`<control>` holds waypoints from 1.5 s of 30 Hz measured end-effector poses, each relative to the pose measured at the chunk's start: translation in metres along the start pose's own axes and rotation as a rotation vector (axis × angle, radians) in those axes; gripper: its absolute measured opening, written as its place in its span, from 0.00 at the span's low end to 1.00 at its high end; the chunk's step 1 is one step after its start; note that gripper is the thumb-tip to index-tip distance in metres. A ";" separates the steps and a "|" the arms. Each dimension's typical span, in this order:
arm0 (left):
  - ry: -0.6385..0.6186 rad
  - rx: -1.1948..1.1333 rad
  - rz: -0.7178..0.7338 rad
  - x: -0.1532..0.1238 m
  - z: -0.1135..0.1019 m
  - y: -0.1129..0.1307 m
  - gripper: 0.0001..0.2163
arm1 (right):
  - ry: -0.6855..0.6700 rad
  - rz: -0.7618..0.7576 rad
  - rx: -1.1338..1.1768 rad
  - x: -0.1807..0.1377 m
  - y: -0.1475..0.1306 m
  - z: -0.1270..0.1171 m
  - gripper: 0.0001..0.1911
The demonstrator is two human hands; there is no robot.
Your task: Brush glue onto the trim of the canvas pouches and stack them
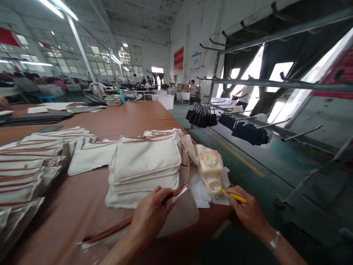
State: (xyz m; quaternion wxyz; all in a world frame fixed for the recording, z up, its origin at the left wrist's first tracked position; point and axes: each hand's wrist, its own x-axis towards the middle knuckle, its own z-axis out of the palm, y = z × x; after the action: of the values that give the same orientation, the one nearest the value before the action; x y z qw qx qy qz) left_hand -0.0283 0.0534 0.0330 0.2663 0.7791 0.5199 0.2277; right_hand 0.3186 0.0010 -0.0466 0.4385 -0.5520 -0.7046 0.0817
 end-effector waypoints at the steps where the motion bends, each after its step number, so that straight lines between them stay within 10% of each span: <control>1: -0.002 -0.038 0.001 0.000 0.000 0.001 0.12 | 0.011 0.003 0.000 -0.001 -0.001 0.000 0.13; 11: -0.150 -0.464 -0.039 -0.005 -0.003 0.011 0.16 | 0.349 0.232 0.365 0.013 -0.086 -0.010 0.14; 20: -0.132 -0.443 -0.045 -0.014 -0.001 0.009 0.19 | 0.203 0.139 0.546 0.023 -0.133 0.013 0.11; 45: -0.107 -0.393 0.033 -0.024 0.007 0.013 0.15 | 0.223 -0.060 0.238 0.021 -0.142 0.005 0.09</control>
State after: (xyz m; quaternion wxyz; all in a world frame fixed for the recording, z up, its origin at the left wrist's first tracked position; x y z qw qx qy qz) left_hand -0.0232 0.0256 0.0343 0.4366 0.7315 0.4378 0.2875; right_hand 0.2148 -0.0332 0.0462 0.5784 -0.4806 -0.6531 0.0894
